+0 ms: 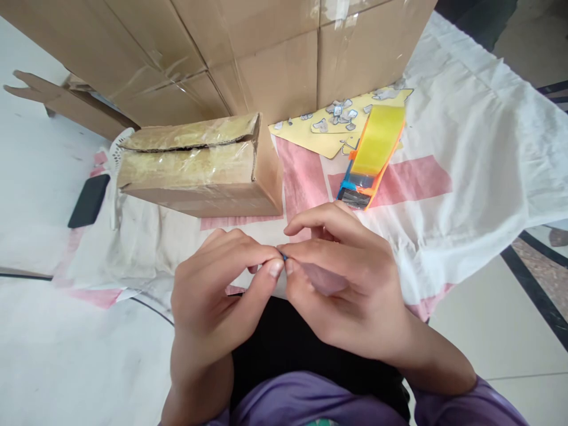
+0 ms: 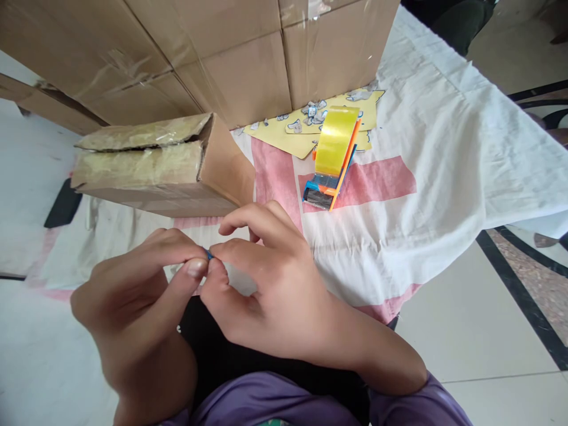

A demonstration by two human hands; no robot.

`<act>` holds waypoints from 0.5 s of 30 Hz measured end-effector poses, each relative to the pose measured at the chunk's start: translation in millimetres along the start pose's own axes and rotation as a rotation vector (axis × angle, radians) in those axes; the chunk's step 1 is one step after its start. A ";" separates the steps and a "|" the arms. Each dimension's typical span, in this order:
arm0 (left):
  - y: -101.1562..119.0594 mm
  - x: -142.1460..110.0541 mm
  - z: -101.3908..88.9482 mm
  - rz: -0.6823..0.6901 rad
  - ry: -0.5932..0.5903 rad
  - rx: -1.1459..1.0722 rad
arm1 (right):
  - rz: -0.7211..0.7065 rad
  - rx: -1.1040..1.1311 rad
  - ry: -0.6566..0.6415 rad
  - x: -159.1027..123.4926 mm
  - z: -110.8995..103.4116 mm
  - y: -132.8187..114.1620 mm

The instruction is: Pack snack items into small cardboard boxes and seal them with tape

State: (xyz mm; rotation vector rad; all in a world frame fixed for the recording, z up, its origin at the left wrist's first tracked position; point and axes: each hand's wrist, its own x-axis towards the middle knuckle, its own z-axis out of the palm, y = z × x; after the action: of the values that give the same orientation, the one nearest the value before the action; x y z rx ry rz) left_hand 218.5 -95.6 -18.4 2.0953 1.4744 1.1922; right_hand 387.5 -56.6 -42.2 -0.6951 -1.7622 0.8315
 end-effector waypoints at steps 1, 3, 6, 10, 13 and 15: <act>-0.4 0.2 -0.4 0.000 -0.009 -0.001 | -0.006 -0.008 0.004 -0.3 0.5 0.0; -1.1 0.5 -0.7 0.008 -0.016 0.005 | -0.010 -0.014 0.010 -0.5 1.1 -0.3; -0.9 0.9 -0.8 0.018 -0.022 0.025 | 0.009 -0.006 0.007 -0.1 1.1 -0.8; 0.7 0.9 -1.1 0.023 -0.042 0.040 | 0.030 0.027 0.002 0.5 0.4 -0.7; 1.7 1.1 -1.3 0.028 -0.037 0.035 | 0.048 0.066 -0.014 0.9 -0.7 -0.3; 2.2 1.3 -1.4 0.027 -0.037 0.030 | 0.067 0.107 -0.033 1.6 -1.7 -0.2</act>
State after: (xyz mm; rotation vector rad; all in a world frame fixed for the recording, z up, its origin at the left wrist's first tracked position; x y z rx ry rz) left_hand 218.9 -95.6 -15.6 2.1508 1.4612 1.1421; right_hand 388.7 -55.0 -40.8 -0.6754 -1.7177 0.9808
